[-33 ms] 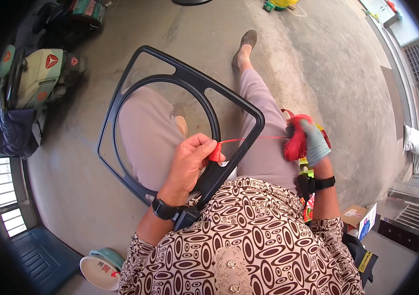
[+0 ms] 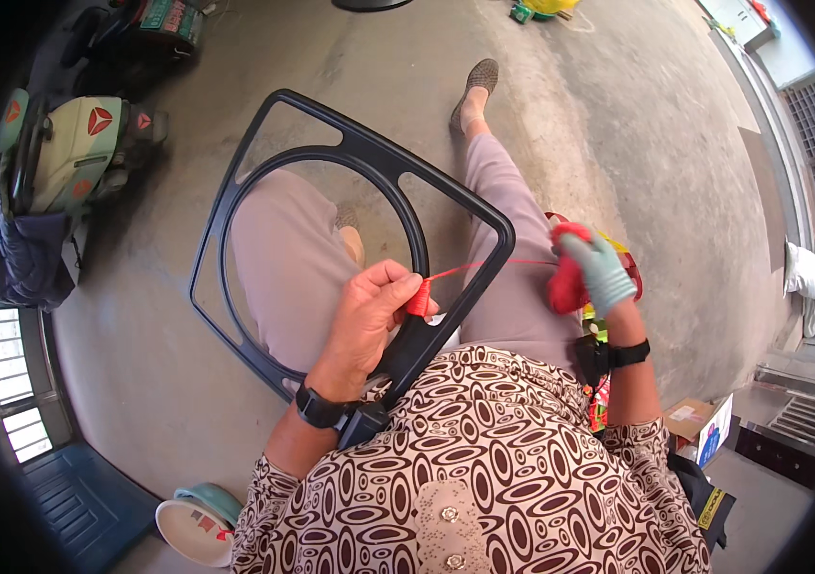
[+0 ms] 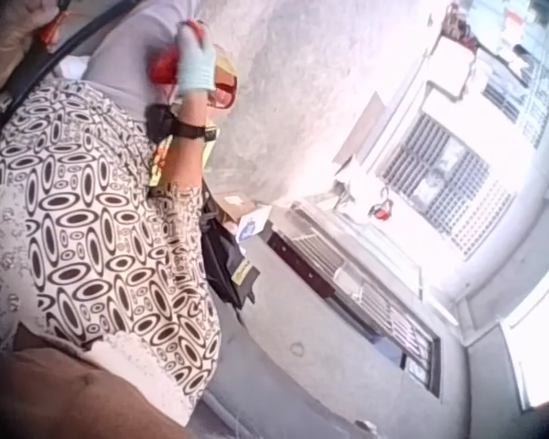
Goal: Winding a bundle of red string and attaching it to a black plastic frame.
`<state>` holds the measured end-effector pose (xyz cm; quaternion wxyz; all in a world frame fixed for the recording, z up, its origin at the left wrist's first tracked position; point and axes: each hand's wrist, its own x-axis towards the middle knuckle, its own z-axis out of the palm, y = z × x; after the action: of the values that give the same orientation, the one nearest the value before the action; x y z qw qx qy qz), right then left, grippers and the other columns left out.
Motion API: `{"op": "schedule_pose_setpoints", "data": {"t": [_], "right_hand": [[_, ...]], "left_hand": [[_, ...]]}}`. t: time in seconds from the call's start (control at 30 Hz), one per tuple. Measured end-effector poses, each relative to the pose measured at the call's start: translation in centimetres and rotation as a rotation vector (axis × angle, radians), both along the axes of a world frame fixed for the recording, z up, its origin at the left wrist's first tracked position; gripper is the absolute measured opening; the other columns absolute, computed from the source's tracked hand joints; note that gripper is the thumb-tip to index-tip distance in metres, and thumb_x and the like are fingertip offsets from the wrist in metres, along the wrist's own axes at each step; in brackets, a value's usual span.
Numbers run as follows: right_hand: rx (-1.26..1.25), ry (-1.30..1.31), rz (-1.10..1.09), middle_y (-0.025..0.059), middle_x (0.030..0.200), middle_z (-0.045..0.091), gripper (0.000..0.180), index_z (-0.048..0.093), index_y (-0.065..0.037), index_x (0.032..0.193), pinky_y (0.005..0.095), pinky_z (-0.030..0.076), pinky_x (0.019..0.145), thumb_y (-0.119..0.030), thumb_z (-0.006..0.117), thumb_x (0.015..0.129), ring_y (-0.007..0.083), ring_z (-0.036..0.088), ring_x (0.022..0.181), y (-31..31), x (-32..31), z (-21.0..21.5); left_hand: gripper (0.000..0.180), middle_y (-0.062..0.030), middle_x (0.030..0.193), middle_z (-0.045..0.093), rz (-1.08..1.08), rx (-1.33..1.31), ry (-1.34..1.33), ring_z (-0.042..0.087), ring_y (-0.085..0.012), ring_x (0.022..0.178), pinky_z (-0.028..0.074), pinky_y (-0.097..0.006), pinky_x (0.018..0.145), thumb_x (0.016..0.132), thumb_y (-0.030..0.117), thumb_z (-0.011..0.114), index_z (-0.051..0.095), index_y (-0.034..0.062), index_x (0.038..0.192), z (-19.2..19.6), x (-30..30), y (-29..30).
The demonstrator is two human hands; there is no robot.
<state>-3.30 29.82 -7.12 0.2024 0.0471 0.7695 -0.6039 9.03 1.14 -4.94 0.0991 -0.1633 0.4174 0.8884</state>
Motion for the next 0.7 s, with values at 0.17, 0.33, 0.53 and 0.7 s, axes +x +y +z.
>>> {"op": "schedule_pose_setpoints", "data": {"t": [0.17,0.33,0.53,0.7], "right_hand": [[-0.063,0.266,0.018,0.0052,0.088,0.064,0.033,0.062,0.000,0.108,0.0254,0.048,0.068,-0.018,0.070,0.081,0.0115,0.058,0.074,-9.7,-1.4,-0.6],[-0.717,-0.253,0.049,0.0034,0.087,0.064,0.029,0.062,-0.004,0.104,0.0255,0.049,0.064,-0.029,0.063,0.088,0.0089,0.059,0.072,-15.3,0.1,-2.6],[-1.382,-0.853,0.573,0.0124,0.109,0.063,0.042,0.050,-0.001,0.124,0.0352,0.051,0.087,-0.030,0.053,0.093,0.0208,0.063,0.095,-15.1,0.7,1.5],[-1.195,-0.579,0.432,0.0095,0.102,0.059,0.078,0.026,0.001,0.139,0.0304,0.052,0.081,-0.027,0.069,0.080,0.0177,0.059,0.084,-14.8,1.4,4.6]], "left_hand": [[0.016,-0.0092,0.075,0.062,-0.153,0.133,-0.074,0.061,-0.0159,0.070,0.051,-0.027,0.070,0.093,0.016,0.055,0.056,0.0012,0.088,0.6,-0.3,0.6],[0.025,-0.0083,0.082,0.061,-0.262,0.185,-0.079,0.060,-0.0146,0.074,0.050,-0.026,0.071,0.093,0.015,0.055,0.056,-0.0041,0.108,0.5,-0.1,1.2],[0.027,-0.0048,0.098,0.063,-0.150,0.144,-0.034,0.061,-0.0131,0.082,0.051,-0.027,0.072,0.091,0.013,0.059,0.054,0.0004,0.114,-1.3,0.3,1.4],[0.024,-0.0045,0.100,0.064,-0.073,0.032,0.023,0.062,-0.0121,0.084,0.051,-0.027,0.072,0.090,0.016,0.061,0.059,0.0014,0.110,-1.9,0.3,1.3]]}}
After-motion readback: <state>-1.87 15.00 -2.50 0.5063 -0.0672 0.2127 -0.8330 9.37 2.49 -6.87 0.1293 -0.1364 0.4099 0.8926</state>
